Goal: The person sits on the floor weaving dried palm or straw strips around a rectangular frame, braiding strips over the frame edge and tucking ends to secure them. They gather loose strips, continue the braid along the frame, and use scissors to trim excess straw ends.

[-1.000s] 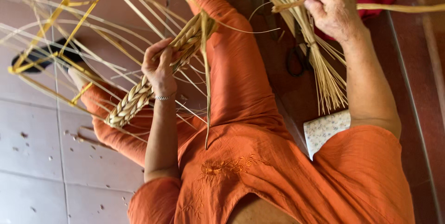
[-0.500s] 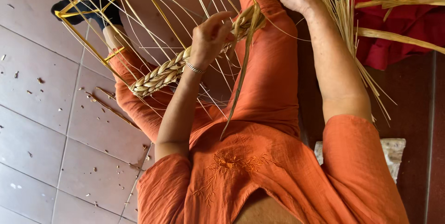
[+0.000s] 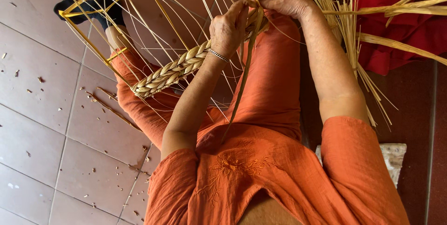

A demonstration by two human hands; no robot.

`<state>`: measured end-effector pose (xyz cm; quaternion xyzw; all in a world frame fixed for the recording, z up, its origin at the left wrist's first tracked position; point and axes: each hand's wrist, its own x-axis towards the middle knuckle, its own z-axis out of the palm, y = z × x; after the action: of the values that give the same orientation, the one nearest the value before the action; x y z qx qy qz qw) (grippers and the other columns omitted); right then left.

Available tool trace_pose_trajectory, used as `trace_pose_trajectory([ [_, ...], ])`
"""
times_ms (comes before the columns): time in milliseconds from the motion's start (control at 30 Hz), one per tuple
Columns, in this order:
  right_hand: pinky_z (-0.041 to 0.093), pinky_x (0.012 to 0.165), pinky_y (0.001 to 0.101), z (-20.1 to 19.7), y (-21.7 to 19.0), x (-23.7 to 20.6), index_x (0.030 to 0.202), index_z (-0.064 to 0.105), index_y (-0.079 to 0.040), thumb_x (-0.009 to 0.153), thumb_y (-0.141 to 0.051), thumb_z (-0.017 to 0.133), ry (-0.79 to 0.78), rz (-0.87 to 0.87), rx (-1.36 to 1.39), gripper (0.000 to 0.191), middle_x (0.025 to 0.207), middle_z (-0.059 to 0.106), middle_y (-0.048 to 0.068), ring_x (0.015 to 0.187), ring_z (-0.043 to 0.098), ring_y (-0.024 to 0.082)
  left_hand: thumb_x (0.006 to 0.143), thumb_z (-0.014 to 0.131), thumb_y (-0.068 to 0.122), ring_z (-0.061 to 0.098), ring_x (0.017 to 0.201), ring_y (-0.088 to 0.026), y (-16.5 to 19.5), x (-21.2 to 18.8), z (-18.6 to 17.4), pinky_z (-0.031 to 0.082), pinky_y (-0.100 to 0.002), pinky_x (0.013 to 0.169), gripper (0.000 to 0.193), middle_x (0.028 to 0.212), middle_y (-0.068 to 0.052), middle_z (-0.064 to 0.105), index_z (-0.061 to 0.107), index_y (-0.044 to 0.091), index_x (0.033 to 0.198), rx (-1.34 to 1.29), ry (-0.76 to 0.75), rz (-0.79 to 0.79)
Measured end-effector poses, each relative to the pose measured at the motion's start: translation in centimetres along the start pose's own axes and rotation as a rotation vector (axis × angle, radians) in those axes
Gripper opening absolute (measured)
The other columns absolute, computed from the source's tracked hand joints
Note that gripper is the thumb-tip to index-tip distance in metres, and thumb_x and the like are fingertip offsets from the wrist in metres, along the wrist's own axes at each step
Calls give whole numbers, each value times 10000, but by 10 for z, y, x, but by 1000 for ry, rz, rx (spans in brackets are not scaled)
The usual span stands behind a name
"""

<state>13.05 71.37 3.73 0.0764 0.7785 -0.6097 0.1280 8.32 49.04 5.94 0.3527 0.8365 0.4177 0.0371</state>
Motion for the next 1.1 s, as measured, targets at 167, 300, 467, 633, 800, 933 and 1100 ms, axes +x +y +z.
trace_pose_trajectory([
  [167,541,905,260,-2,-1,-2,1182,740,-91,993,-88,683,-7,30,-13,197,1019,751,-6,957,673,75,938,733,369,687,448,-105,-6,3,5,548,-286,397,339,584,-40,714,716,77,1109,-27,-60,-175],
  [300,540,889,276,-3,1,-2,1187,741,-90,1014,-139,704,17,29,-101,183,1022,753,7,955,671,87,995,675,257,655,466,-36,-16,5,10,538,-234,390,190,684,-11,758,776,97,1010,-92,48,-232],
  [467,569,834,305,-22,6,-11,1165,760,-124,995,-291,752,39,-42,-227,239,1025,747,22,913,677,113,971,642,137,607,440,-33,-28,-31,-3,501,-203,334,164,645,-36,733,775,42,953,-113,105,-248],
  [633,534,737,375,-33,5,-22,1016,793,-82,983,-391,844,174,-43,-649,315,923,754,82,792,667,193,997,617,77,719,596,-40,-30,-66,-30,617,-211,449,146,765,-42,758,738,47,922,-465,219,-318],
  [800,534,690,377,-27,-1,-22,995,788,-78,989,-373,848,180,-56,-582,301,871,739,65,739,664,193,1022,646,119,600,476,-54,-33,-106,-77,496,-222,385,213,622,-26,676,707,63,826,-437,242,-398],
  [933,520,653,352,-27,-16,-29,1003,791,-60,993,-310,868,193,-178,-580,261,869,740,72,713,652,171,1003,666,121,647,552,-50,-27,-136,-88,537,-228,468,165,673,-10,691,708,55,859,-416,154,-416],
  [1100,565,649,287,-25,-45,-55,1084,755,-31,1043,-135,768,171,-118,-231,113,908,728,86,745,668,125,978,691,99,585,549,-70,-31,-137,-92,475,-229,489,103,653,-4,658,725,38,904,-332,158,-455],
])
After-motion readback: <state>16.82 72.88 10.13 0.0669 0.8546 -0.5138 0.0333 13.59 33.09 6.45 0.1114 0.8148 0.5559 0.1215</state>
